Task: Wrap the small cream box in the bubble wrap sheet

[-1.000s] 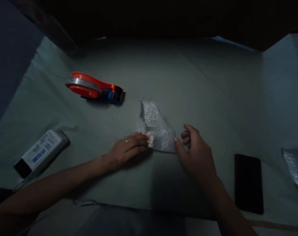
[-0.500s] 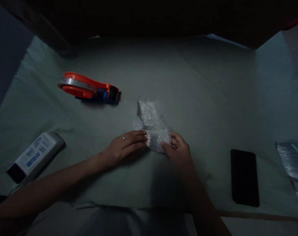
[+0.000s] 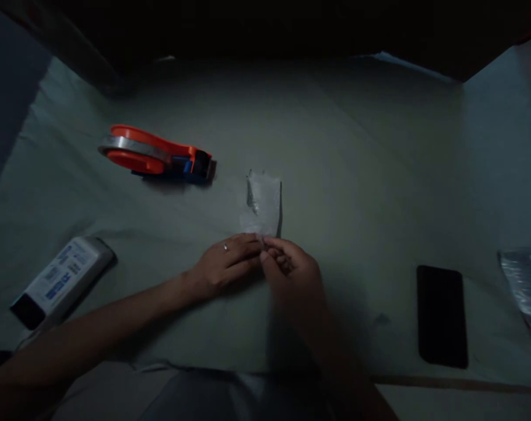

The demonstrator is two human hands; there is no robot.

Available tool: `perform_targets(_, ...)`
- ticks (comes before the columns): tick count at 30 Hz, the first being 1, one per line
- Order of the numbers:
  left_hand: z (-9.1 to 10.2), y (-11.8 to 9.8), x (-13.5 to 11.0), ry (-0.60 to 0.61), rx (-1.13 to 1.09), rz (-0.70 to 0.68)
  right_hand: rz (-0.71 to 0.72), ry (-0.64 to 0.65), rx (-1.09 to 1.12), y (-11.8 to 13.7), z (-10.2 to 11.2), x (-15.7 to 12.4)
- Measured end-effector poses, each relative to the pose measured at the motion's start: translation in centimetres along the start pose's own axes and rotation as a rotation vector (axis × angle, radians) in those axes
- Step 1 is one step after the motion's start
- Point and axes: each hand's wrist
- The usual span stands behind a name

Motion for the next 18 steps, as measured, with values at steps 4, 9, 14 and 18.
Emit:
perform_targets(4, 0.0, -0.2, 0.1, -0.033, 0.036, 0.017, 0.202, 0.083, -0.208, 0.1, 0.7, -0.4)
perform_targets(9, 0.9, -0.1, -0.1, -0.046, 0.081, -0.083, 0.390, 0.105, -0.382, -0.6, 0.7, 0.1)
perform_targets(14, 2.0, 0.3, -0.5, -0.006, 0.021, -0.076, 0.549, 0.042, -0.613, -1.4, 0.0, 0.2)
perform_targets(18, 1.8, 0.9, -0.5, -0.030, -0.004, -0.027, 0.646, 0.018, -0.791, -1.8, -0.1, 0.1)
Point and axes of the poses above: each hand's wrist, its own x-axis towards the middle knuckle, its own z-axis out of the back of the hand, y = z × x, and after that the axes turned 1 degree about -z, right-handed
